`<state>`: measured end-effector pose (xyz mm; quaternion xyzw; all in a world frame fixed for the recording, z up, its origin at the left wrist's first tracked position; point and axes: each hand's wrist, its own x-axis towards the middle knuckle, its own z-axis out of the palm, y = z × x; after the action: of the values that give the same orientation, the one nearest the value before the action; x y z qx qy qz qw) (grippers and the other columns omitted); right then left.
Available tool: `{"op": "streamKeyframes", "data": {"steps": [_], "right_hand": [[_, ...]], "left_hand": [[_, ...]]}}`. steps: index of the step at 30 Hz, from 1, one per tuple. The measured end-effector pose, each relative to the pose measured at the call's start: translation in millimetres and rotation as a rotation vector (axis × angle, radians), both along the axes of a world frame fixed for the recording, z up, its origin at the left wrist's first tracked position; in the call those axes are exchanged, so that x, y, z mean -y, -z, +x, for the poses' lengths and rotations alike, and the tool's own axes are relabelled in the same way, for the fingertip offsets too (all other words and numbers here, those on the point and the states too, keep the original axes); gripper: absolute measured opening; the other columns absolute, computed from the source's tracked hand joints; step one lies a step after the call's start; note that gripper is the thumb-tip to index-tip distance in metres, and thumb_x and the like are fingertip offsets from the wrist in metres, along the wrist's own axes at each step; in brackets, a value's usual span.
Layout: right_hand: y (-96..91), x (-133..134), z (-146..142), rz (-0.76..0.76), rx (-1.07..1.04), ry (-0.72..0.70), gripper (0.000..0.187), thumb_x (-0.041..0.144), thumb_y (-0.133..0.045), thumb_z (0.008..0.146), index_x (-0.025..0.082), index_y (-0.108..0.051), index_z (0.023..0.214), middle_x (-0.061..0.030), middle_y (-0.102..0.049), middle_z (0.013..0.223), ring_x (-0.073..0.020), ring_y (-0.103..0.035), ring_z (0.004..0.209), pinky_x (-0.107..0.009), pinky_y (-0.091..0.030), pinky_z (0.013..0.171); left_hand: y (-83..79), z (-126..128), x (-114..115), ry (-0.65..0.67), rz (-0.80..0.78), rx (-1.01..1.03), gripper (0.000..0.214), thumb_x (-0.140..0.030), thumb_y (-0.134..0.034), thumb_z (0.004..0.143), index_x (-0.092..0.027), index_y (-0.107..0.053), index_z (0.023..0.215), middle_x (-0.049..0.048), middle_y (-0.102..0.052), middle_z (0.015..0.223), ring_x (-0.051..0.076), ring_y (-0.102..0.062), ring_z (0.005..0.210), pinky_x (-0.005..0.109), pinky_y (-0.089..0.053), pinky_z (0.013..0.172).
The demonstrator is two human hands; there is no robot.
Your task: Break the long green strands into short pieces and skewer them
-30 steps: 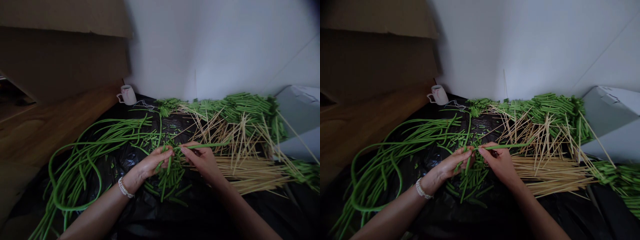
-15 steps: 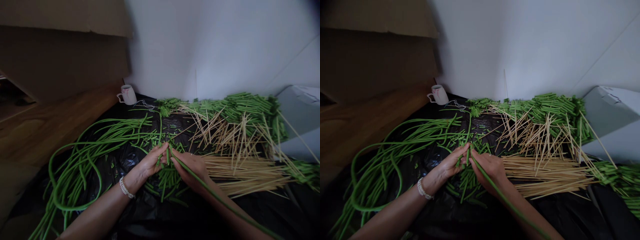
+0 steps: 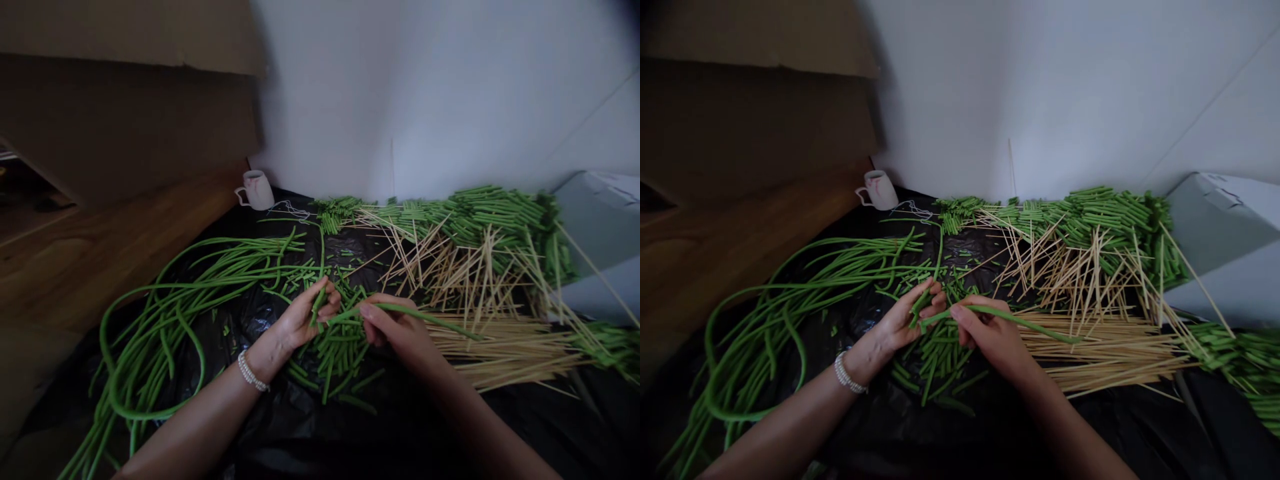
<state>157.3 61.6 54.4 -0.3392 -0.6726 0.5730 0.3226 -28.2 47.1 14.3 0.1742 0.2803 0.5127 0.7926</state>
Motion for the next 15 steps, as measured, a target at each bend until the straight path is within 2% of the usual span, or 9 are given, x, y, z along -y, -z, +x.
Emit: {"op": "streamKeyframes", "data": {"steps": [3,6,10,15], "right_hand": [[2.4,-3.7,-0.7,-0.040,0.028,-0.044,0.029,0.041,-0.057,0.087,0.019,-0.063,0.069,0.0045,-0.053,0.049,-0.0090,-0.047,0.046,-0.021,-0.037,0.045],[5.9,-7.2,-3.5,-0.032,0.089,-0.021,0.025,0.040,-0.062,0.082,0.018,-0.063,0.069,0.0053,-0.050,0.051,-0.0083,-0.046,0.047,-0.020,-0.035,0.045],[11.2,-12.2,-4.3,-0.135,0.045,0.035,0.029,0.042,-0.071,0.072,0.019,-0.056,0.066,0.0078,-0.046,0.048,-0.0074,-0.041,0.043,-0.020,-0.030,0.041],[17.7,-16.8,-1.9,-0.305,-0.079,0.100,0.035,0.051,-0.070,0.071,0.018,-0.058,0.071,0.0079,-0.046,0.044,-0.0063,-0.036,0.037,-0.019,-0.026,0.037]], "left_hand": [[-4.5,0.9,4.2,0.031,0.046,-0.173,0.028,-0.043,-0.060,0.085,-0.017,-0.051,0.077,-0.0053,-0.046,0.059,0.004,-0.035,0.042,0.018,-0.026,0.040],[-6.0,5.6,10.7,0.113,0.080,-0.348,0.032,-0.046,-0.066,0.080,-0.016,-0.054,0.081,-0.0049,-0.047,0.059,0.004,-0.036,0.043,0.018,-0.022,0.040],[-3.4,6.6,15.0,0.152,0.106,-0.410,0.033,-0.044,-0.071,0.076,-0.016,-0.058,0.085,-0.0056,-0.047,0.057,0.004,-0.035,0.045,0.019,-0.024,0.044],[-2.9,2.6,14.0,0.236,0.155,-0.445,0.039,-0.048,-0.071,0.074,-0.014,-0.064,0.092,-0.0044,-0.049,0.054,0.005,-0.036,0.043,0.020,-0.025,0.043]]}}
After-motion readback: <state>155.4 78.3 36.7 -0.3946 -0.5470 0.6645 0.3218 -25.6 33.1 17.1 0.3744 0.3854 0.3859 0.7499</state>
